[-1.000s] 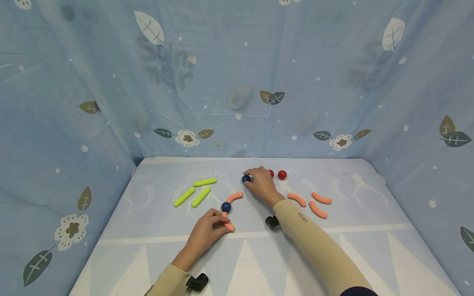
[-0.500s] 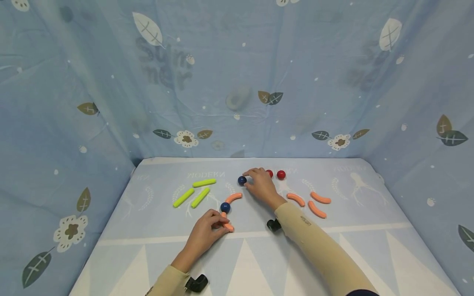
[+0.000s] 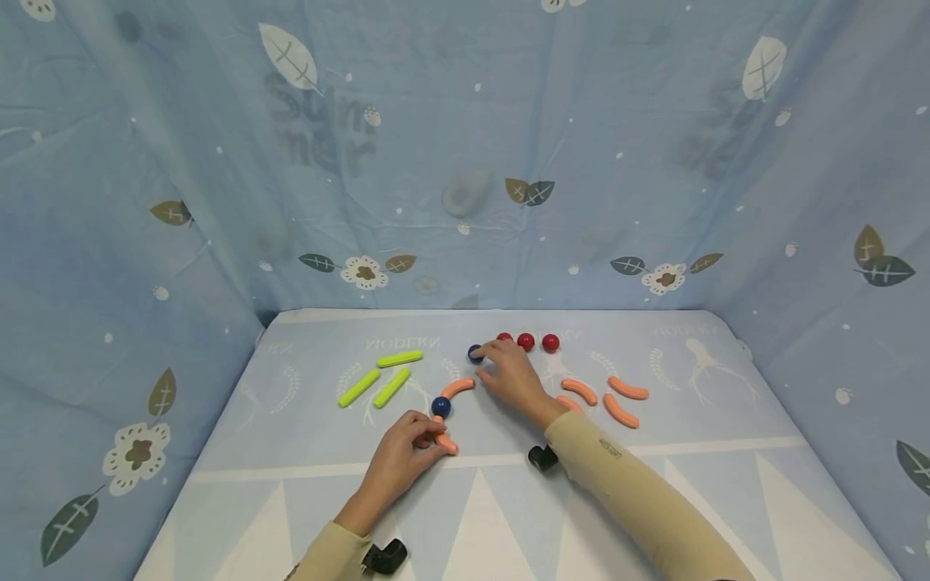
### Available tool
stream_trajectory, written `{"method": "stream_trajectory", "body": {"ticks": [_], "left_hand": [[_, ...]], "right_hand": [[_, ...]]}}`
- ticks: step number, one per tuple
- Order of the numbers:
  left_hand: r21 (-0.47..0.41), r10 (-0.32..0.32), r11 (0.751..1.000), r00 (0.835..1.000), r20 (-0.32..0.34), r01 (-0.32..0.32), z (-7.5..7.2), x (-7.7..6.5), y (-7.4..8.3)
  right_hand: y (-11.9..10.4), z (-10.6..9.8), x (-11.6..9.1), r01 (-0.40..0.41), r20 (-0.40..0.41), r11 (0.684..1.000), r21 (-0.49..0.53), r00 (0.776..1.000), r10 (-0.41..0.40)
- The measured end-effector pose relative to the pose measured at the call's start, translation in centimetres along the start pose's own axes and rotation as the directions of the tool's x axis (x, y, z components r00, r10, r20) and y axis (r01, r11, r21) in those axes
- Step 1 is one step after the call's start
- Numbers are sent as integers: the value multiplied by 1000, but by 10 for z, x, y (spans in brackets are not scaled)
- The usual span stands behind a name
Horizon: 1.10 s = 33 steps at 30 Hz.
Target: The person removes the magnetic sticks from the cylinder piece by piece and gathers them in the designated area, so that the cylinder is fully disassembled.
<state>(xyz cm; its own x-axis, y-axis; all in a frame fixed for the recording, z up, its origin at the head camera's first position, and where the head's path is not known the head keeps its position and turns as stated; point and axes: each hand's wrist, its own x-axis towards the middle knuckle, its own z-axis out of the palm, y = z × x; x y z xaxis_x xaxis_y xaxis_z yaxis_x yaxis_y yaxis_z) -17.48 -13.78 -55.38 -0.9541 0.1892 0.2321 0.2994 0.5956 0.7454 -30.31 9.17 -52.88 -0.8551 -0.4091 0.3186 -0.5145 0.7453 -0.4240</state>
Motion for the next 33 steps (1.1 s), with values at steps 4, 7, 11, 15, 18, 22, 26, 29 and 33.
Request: {"method": "stream_trajectory", "body": {"ticks": [4, 7, 11, 15, 18, 22, 26, 29, 33], "left_hand": [[-16, 25, 1000, 998, -52, -26, 0, 2, -1], [2, 41, 999, 994, -97, -41, 0, 4, 0], [23, 23, 1000, 990, -137, -20, 1, 6, 2], [36, -4, 999, 988, -155, 10, 2, 9, 2], [42, -14, 999, 987, -159, 21, 3, 11, 0], [50, -13, 999, 985, -169, 22, 4, 13, -3], [61, -20, 998, 983, -180, 32, 3, 14, -3], [67, -40, 996, 983, -179, 53, 3, 15, -2], [81, -47, 995, 983, -177, 62, 1, 18, -1]], "right_hand": [[-5, 1, -6, 21, -3, 999, 44, 1000, -21], [-7, 4, -9, 28, 16, 998, 59, 999, -28], [-10, 9, -10, 54, 84, 996, 65, 995, -59], [-15, 13, -11, 87, 148, 990, 112, 983, -103], [-18, 16, -11, 95, 178, 986, 135, 977, -118], [-21, 19, -10, 113, 186, 988, 109, 974, -132], [-22, 22, -9, 132, 161, 990, 51, 977, -139], [-22, 23, -9, 124, 151, 992, 22, 981, -126], [-24, 20, -13, 93, 147, 996, 15, 985, -94]]}}
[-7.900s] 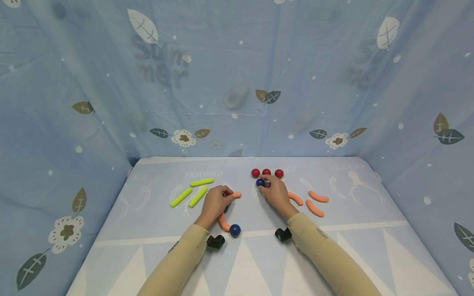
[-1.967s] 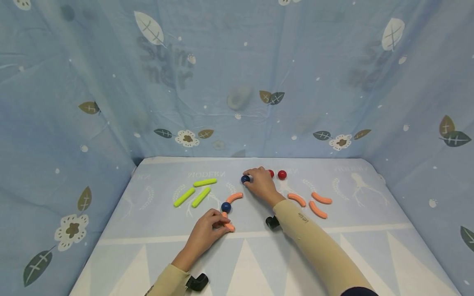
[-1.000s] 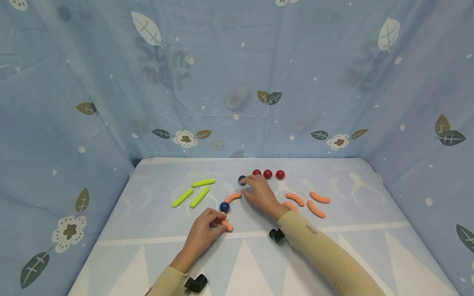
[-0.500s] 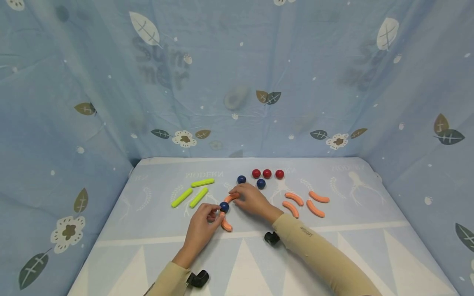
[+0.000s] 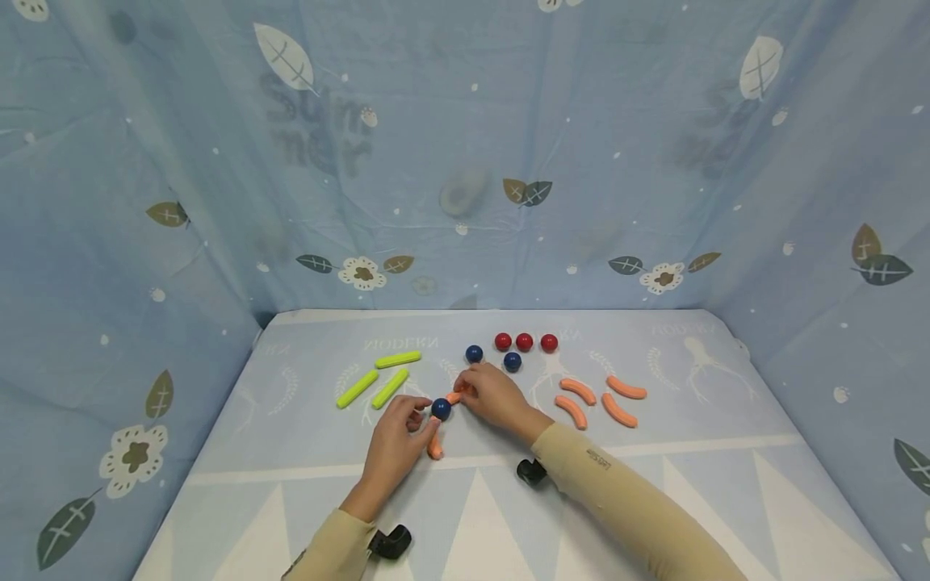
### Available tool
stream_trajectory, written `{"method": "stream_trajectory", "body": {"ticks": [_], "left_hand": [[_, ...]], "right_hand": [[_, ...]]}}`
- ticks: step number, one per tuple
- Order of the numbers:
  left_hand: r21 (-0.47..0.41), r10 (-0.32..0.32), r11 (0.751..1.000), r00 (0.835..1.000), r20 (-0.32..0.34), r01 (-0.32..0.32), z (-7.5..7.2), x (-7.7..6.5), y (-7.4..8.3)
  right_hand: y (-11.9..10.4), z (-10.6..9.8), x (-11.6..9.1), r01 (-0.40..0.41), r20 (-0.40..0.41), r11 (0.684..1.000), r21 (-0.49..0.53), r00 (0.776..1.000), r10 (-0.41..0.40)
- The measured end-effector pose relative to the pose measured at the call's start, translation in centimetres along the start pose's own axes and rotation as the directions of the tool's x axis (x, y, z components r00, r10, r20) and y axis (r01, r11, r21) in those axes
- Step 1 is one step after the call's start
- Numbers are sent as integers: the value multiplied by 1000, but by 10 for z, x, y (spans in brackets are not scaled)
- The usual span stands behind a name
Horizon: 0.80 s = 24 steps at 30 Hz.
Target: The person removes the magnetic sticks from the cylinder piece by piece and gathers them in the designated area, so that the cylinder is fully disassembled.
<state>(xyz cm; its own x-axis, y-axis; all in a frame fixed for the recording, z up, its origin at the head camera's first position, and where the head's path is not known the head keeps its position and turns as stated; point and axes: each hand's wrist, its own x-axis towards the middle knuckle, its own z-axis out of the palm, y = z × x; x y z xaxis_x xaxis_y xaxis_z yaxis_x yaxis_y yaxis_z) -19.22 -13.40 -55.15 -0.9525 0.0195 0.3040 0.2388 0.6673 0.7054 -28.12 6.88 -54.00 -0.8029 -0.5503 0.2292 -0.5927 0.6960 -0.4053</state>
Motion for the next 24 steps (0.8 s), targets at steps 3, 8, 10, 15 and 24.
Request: {"method": "stream_trajectory", "body": {"ticks": [3, 8, 10, 15, 24], "left_hand": [[22, 21, 1000, 1000, -12, -21, 2, 2, 1], [51, 53, 997, 998, -28, -52, 7, 7, 2], [45, 48, 998, 999, -21, -47, 9, 10, 2], [24, 38, 999, 999, -1, -38, 14, 14, 3], [-13, 21, 1000, 1000, 20, -21, 21, 19, 0]], "right_hand": [[-1, -2, -5, -48, 3, 999, 4, 999, 48], [-4, -5, -16, -147, 16, 989, 18, 989, 147], [-6, -5, -21, -169, 12, 985, 29, 986, 169], [-9, -2, -31, -165, -19, 985, 51, 986, 166], [-8, 0, -37, -171, -36, 975, 142, 983, 178]]}}
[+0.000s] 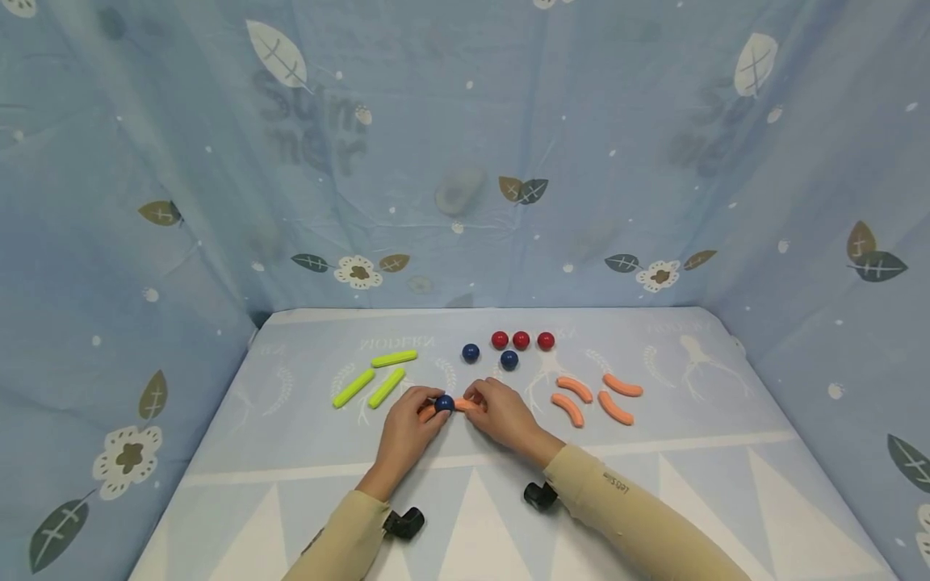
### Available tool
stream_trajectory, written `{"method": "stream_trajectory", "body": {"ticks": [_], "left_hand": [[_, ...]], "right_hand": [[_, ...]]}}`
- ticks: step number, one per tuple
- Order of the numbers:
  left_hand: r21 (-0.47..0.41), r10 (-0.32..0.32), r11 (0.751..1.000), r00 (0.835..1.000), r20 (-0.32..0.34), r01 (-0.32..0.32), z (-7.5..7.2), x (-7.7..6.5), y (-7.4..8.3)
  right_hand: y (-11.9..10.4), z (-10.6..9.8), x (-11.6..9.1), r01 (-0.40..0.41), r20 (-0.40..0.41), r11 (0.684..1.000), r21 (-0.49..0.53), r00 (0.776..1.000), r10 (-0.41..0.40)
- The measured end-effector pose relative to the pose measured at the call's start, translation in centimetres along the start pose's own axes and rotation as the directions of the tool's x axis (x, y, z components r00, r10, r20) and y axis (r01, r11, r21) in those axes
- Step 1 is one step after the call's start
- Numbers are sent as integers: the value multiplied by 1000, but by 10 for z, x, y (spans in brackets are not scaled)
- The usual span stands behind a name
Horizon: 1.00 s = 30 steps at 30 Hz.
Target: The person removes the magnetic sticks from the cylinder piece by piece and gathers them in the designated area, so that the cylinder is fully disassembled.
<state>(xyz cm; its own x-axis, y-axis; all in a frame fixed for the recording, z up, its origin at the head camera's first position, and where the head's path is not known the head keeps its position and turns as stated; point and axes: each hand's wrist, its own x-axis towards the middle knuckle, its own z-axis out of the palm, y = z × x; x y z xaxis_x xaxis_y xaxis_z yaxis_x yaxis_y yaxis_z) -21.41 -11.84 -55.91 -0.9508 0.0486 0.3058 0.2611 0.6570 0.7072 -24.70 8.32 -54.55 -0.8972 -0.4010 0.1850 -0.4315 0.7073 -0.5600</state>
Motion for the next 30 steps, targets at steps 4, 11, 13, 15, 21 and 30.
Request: {"method": "stream_trajectory", "body": {"ticks": [4, 11, 13, 15, 21, 30], "left_hand": [[-21, -1, 1000, 1000, -2, 1, 1, 1, -2], [-54, -7, 998, 1000, -4, 7, 2, 1, -3], [-53, -13, 998, 1000, -1, 13, 2, 1, -3], [-51, -17, 999, 1000, 0, 17, 3, 2, -3], [-50, -2, 999, 1000, -13, 1, 2, 2, -3], [-29, -11, 1000, 1000, -6, 11, 1, 1, -2]], "right_hand": [[0, -1, 0, 15, 1, 999, 36, 1000, -15], [-1, -1, 1, 7, 4, 999, 37, 1000, -7], [-1, -1, 1, 4, 1, 999, 36, 1000, -4], [-1, -1, 1, 2, -3, 999, 36, 1000, -2], [-2, -2, 0, -7, -1, 999, 44, 1000, 7], [4, -10, -2, -19, -20, 999, 39, 1000, 20]]}}
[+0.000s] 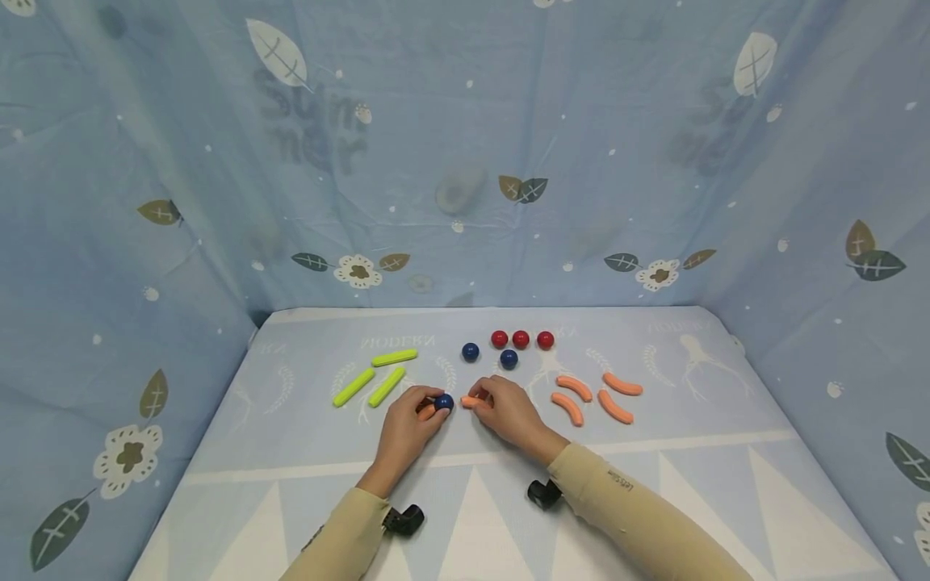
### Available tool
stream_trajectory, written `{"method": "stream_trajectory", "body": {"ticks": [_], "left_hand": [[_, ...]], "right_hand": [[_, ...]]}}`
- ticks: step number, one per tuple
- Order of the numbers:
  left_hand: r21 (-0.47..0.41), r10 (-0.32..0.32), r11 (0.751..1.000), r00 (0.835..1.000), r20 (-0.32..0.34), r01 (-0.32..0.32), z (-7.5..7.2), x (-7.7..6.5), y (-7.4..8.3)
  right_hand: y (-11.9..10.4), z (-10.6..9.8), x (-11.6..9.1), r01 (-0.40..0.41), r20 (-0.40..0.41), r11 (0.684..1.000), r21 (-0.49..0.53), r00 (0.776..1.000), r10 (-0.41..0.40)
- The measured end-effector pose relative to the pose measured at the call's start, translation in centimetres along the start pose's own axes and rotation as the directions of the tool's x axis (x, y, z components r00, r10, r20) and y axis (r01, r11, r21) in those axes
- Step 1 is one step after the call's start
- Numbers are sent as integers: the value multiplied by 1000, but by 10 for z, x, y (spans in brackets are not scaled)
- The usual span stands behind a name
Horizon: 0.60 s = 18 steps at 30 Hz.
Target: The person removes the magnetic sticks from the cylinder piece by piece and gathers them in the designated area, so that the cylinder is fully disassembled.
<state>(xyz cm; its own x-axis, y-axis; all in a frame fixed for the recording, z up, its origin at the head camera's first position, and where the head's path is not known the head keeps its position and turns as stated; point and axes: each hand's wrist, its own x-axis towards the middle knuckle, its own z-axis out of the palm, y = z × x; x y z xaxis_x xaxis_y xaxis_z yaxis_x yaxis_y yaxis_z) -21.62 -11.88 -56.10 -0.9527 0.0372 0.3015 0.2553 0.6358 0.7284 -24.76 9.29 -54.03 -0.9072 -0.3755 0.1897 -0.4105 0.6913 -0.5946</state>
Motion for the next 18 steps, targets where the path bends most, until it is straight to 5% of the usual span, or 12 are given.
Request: {"method": "stream_trajectory", "body": {"ticks": [9, 18], "left_hand": [[-2, -7, 1000, 1000, 2, 7, 0, 0, 0], [-8, -14, 1000, 1000, 8, 14, -1, 0, 0]], "right_hand": [[22, -22, 0, -111, -36, 993, -38, 993, 109], [43, -40, -3, -130, -87, 983, -129, 989, 119]]}}
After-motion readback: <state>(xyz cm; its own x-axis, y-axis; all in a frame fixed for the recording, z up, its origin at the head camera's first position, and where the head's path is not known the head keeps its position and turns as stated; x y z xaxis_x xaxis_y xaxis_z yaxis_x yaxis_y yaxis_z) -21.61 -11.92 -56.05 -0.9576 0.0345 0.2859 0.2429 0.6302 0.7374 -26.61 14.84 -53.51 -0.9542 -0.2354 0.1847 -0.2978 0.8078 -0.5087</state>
